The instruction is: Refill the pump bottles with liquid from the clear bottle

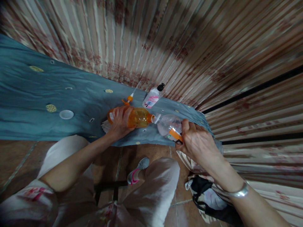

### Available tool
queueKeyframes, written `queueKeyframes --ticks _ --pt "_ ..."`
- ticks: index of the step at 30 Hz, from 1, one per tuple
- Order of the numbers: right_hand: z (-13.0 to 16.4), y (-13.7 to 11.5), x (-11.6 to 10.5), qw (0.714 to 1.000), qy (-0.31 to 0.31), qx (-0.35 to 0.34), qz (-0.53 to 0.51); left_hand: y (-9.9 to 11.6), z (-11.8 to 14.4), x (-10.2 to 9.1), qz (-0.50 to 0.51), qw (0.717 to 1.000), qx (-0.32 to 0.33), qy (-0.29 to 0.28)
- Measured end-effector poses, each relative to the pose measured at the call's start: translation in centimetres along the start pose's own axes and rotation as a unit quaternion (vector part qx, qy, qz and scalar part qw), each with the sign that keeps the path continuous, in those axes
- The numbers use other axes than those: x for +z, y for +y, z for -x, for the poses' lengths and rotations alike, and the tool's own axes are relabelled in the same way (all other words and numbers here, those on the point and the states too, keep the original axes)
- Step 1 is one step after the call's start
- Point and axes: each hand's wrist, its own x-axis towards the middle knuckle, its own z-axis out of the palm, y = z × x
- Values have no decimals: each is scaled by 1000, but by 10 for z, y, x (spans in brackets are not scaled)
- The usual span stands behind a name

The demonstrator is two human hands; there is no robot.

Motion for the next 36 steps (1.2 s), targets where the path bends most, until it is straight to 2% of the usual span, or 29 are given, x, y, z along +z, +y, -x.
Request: queueKeyframes --ticks 12,30,36 --pt "2 1 2 1000 19 -3 -7 0 -1 0 6 1000 -6 -2" --pt "1 0 -1 1000 4 1 -5 0 0 2 9 1000 -4 6" --pt "1 1 -1 1000 1 1 -9 0 0 0 10 1000 -11 -8"
